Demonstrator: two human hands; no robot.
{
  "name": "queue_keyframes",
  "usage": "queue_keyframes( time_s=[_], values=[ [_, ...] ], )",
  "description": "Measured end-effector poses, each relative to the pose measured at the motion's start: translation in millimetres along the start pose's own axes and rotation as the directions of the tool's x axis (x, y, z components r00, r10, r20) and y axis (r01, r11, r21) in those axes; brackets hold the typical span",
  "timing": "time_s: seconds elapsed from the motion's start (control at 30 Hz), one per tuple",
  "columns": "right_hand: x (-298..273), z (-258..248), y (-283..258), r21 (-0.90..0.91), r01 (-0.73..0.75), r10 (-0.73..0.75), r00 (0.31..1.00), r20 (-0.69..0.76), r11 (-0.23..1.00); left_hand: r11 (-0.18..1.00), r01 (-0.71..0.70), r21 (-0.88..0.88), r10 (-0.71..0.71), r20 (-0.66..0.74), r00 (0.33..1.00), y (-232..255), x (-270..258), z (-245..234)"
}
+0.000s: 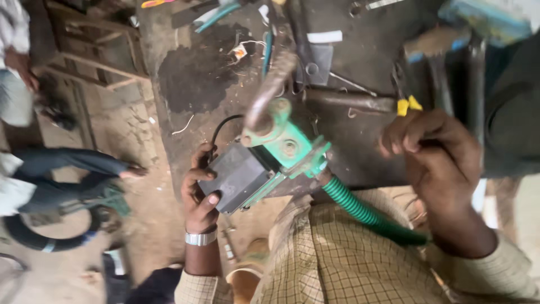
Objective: The person disassembles a green electrical component clamped in a vise, removes a black cover, and uses a screwdriver to adjust internal parts. They then reassemble the component by replacing the cover and tightening screws.
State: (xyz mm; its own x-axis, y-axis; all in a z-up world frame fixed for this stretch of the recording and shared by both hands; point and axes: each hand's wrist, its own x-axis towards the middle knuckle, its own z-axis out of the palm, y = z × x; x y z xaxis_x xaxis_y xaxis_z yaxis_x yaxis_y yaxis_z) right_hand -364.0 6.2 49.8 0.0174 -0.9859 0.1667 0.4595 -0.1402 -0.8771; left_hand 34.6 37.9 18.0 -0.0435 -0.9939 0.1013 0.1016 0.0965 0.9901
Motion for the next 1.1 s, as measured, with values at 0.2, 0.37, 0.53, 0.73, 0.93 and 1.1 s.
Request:
queue_keyframes(
  time_s=[0.2, 0.37, 0.53, 0.73, 0.93, 1.1],
  values=[
    [22, 57, -12, 0.303, -0.081, -0.034, 0.935, 0.354, 0.95, 0.999, -0.04, 0.011, 0.04, -0.013, 0.999, -4, 0, 6],
    [40, 126, 21, 0.32, -0.134, 0.001, 0.923, 0.385, 0.938, 0.999, -0.039, 0.018, 0.04, -0.009, 0.999, 7, 2, 9],
    [48, 121, 37, -0.012, 0.26, -0.218, 0.834, 0.507, 0.966, 0.995, -0.092, 0.037, 0.092, 0.012, 0.996, 9, 4, 13],
    [57, 124, 36, -0.066, 0.146, -0.073, 0.779, 0.623, 0.987, 0.995, -0.095, 0.034, 0.095, 0.016, 0.995, 12, 5, 12],
    [42, 106, 58, 0.049, 0.128, -0.133, 0.81, 0.571, 0.991, 0.995, -0.097, 0.03, 0.097, 0.016, 0.995, 14, 2, 11],
    [42, 92, 62, 0.061, 0.356, -0.323, 0.746, 0.583, 0.933, 0.993, -0.114, 0.034, 0.113, 0.025, 0.993, 8, 4, 13]
  ],
)
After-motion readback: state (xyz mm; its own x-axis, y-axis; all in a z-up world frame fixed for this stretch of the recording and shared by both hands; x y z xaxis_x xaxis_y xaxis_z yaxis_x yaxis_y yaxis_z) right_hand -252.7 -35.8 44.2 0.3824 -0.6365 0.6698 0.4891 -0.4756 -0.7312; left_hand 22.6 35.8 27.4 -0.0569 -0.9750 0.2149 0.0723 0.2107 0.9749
